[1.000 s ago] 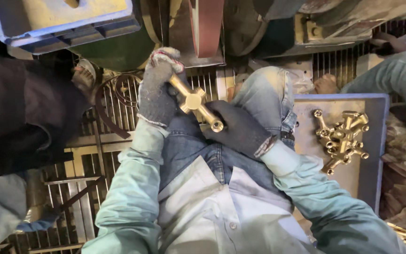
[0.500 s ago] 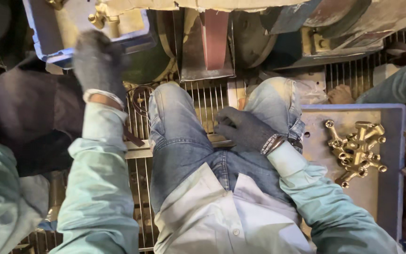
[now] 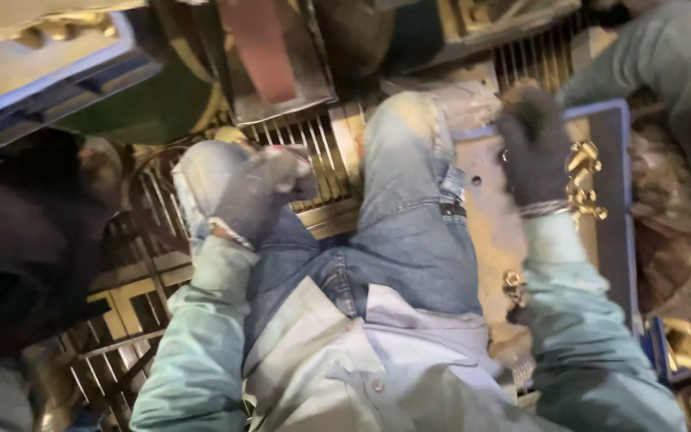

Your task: The person sits on the floor and uses a belt sander to polish small brass metal parts. They hold each part with gloved hands against the moving abrasive belt, rotating it to smooth the surface, and then place the finished piece into a blue tray.

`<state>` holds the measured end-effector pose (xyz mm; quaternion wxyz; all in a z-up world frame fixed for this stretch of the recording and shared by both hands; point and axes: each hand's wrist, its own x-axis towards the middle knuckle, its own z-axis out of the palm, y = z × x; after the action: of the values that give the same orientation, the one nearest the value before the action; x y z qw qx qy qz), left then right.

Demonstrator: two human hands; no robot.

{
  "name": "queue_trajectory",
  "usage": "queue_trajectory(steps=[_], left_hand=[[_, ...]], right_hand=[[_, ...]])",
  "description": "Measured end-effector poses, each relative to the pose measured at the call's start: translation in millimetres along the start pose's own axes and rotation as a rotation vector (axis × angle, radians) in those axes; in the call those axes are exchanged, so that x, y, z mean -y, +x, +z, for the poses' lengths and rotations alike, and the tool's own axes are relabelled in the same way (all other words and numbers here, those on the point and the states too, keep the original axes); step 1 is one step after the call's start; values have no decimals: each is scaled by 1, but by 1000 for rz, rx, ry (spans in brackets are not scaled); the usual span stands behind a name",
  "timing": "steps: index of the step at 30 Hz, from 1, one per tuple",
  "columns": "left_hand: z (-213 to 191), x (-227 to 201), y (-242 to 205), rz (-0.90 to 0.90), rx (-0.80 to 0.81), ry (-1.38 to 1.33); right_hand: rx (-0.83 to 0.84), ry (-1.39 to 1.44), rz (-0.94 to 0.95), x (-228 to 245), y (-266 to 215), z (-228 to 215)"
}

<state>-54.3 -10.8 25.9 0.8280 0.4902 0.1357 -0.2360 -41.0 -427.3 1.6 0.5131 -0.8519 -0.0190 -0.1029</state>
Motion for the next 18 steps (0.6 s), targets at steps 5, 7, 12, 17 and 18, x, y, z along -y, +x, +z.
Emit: queue_trajectory(steps=[5, 7, 12, 17, 18], left_hand=[[-8, 0, 13, -20, -84, -139], [-11, 1, 19, -42, -91, -237], [-1, 2, 26, -73, -141, -159], [8, -1, 24, -72, -114, -141], [7, 0, 23, -56, -99, -149]], right_hand=[[-242, -376, 330, -94, -67, -101], [-234, -441, 351, -109, -98, -101], [-166, -976, 237, -99, -122, -62], [-246, -920, 458, -90, -97, -67], [-226, -940, 538, -93, -94, -70]])
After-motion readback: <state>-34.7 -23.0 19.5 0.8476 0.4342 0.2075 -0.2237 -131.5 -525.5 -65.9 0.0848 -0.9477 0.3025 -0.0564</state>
